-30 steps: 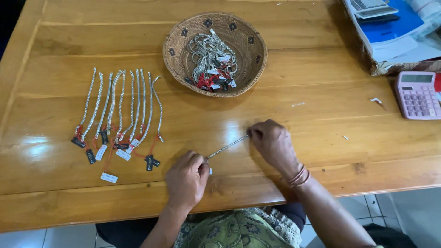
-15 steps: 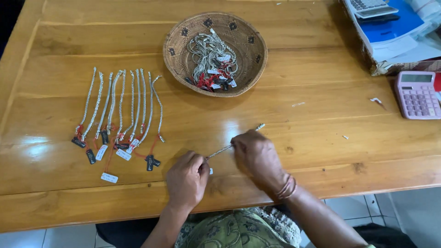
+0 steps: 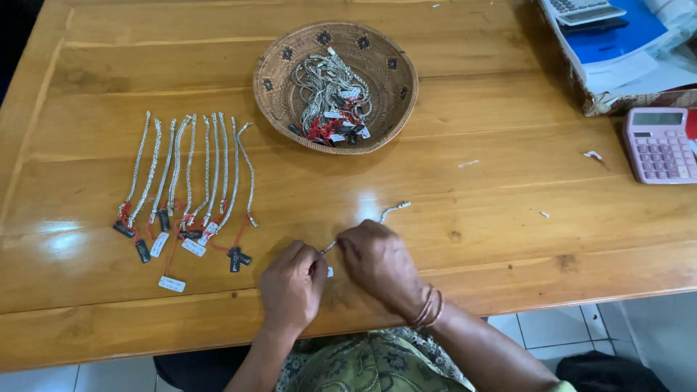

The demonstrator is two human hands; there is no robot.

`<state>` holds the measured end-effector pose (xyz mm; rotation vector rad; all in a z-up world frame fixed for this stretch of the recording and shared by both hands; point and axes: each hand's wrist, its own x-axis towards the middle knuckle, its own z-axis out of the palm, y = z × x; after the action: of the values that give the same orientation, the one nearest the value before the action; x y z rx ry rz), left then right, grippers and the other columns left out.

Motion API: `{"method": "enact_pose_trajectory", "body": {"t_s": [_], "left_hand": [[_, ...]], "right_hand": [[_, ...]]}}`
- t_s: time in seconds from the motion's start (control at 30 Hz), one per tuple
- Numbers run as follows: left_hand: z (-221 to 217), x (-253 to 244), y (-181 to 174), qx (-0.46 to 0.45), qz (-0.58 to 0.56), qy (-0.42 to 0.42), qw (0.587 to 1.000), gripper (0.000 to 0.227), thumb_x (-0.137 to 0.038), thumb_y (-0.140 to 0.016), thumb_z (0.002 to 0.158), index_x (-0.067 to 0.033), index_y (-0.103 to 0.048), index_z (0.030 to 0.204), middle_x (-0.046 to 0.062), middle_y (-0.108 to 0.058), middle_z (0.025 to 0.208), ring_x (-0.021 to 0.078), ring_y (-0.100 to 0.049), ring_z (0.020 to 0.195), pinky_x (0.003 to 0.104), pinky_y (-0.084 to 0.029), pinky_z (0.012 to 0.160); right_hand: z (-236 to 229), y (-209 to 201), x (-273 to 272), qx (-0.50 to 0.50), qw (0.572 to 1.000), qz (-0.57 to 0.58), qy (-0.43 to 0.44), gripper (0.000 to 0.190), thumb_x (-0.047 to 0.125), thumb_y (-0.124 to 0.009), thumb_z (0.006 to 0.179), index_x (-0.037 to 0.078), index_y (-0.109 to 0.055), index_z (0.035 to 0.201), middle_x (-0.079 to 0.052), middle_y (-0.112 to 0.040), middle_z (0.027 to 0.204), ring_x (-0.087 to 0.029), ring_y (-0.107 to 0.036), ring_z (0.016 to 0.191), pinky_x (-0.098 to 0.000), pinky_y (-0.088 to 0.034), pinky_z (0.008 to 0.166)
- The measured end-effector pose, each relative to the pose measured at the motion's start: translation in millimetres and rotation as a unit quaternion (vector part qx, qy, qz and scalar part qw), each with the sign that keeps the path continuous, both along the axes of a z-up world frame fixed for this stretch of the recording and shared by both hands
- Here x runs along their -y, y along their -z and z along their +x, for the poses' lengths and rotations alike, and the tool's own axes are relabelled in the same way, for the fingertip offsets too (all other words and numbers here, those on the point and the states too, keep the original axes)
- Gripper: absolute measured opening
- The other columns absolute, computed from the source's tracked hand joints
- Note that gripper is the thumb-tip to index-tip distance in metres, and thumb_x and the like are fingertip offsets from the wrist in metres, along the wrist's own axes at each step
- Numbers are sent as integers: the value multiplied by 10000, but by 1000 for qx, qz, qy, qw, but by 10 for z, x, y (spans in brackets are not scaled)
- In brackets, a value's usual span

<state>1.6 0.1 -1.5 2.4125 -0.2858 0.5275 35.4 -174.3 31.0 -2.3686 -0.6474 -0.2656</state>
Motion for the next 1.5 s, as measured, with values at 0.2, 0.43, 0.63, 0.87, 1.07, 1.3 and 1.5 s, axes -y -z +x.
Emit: {"method": "enact_pose_trajectory", "body": {"t_s": [0.2, 0.43, 0.63, 0.87, 1.07, 1.3, 1.5], "left_hand": [[-1, 4, 11, 17, 22, -16, 999, 215, -74, -672, 853, -148, -540, 699, -10, -566, 713, 214, -557, 618, 370, -421, 520], [-18, -8, 8, 10, 7, -11, 1000, 180, -91, -699, 836, -135, -567, 722, 12, -587, 726, 248, -575, 611, 390, -420, 494], [-4, -4, -1, 38, 6, -8, 999, 181, -42, -705, 818, -132, -587, 713, 2, -601, 722, 210, -575, 619, 349, -435, 537], [7, -16, 35, 12, 15, -2, 1000, 193, -40, -692, 832, -122, -562, 715, 15, -594, 724, 217, -568, 616, 366, -451, 538], [-29, -49, 12, -10, -8, 6, 1000, 165, -109, -693, 847, -126, -554, 758, 22, -544, 729, 241, -541, 593, 378, -409, 498], [16, 6, 49, 21, 29, -35, 999, 252, -118, -729, 848, -155, -536, 689, 9, -555, 709, 252, -570, 620, 423, -411, 506], [-1, 3, 102, -5, 40, -42, 998, 139, -183, -717, 899, -171, -612, 809, -14, -644, 791, 226, -631, 638, 400, -463, 510]], "right_hand": [[398, 120, 833, -7, 982, -87, 167, 94, 196, -695, 905, 129, -730, 850, -118, -661, 752, -335, -636, 657, -466, -477, 564], [10, -63, -134, 3, 1000, 19, -4, 121, 44, -611, 920, 57, -683, 822, -102, -645, 725, -223, -580, 571, -367, -468, 517], [257, 64, 281, -15, 999, -26, 45, 241, 73, -575, 947, 110, -658, 724, -29, -592, 613, -147, -503, 460, -306, -393, 396], [431, -62, 549, -37, 995, -9, 94, 116, 82, -666, 878, 117, -776, 861, -87, -735, 801, -243, -687, 639, -372, -520, 557], [-35, 104, -250, 54, 997, -30, -34, 153, 62, -572, 996, 44, -660, 872, -80, -596, 706, -173, -545, 525, -288, -473, 420], [416, 175, 624, -32, 993, -57, 101, 95, 166, -671, 905, 149, -763, 885, -87, -696, 789, -269, -643, 640, -413, -495, 540], [508, -179, 1049, -22, 996, 18, 86, 156, 81, -603, 938, 135, -743, 978, -35, -687, 860, -207, -672, 773, -330, -515, 778]]}}
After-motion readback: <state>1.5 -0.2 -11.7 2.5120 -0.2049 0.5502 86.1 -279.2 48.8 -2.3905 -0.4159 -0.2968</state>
